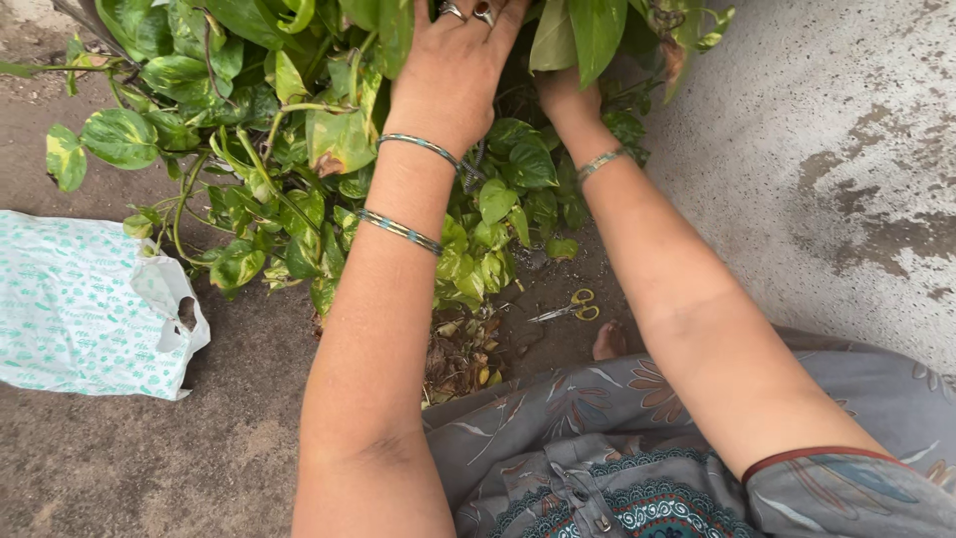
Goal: The person prunes a pothos plant by hand and using shears, removing dry leaves and cutting long stems.
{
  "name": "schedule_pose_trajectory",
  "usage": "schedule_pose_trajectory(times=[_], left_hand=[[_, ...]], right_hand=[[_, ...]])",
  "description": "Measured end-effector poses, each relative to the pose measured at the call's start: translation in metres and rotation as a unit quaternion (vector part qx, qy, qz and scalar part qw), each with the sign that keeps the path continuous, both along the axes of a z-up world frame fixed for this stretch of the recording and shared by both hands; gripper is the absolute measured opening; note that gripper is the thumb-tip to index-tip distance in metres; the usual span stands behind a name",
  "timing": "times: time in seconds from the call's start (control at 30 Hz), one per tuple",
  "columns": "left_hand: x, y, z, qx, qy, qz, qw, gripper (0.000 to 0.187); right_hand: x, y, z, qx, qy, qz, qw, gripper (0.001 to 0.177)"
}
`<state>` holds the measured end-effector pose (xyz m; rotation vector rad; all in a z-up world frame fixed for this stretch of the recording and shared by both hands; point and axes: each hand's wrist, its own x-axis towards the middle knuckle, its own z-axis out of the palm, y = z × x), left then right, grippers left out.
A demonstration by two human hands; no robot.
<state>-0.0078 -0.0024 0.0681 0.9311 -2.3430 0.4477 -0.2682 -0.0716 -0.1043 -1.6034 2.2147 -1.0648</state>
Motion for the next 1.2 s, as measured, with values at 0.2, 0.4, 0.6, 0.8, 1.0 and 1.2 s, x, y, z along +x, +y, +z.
schedule_pose_trajectory(times=[0.2,0.4,0.6,0.8,1.0,1.2], left_hand=[[-0.001,-0.002,-0.004,-0.009,0.004,-0.006,1.0,0.08],[-0.002,-0.004,-0.012,0.002,-0.01,-0.012,1.0,0.074],[-0.001,0.001,-0.008,0.001,-0.019,-0.008,1.0,0.08],[-0.004,0.003,-0.011,-0.038,-0.029,0.008,0.999,0.08],[-0.004,0.009,-0.021,-0.017,-0.045,-0.009,0.999,0.053],[-0.008,0.036,-0.04,-0.073,-0.209,0.042,0.974,0.031]], right_hand=[[-0.032,-0.05,-0.046,-0.127,0.212,0.057,0.967,0.047],[-0.08,-0.056,-0.051,-0.121,-0.385,0.097,0.91,0.031],[-0.054,-0.016,-0.015,0.03,-0.325,0.074,0.942,0.033],[-0.007,0.041,0.042,0.021,0.014,0.146,0.989,0.035],[0.018,0.109,0.09,0.176,0.027,0.15,0.973,0.035],[0.001,0.151,0.099,0.136,0.164,0.339,0.916,0.052]])
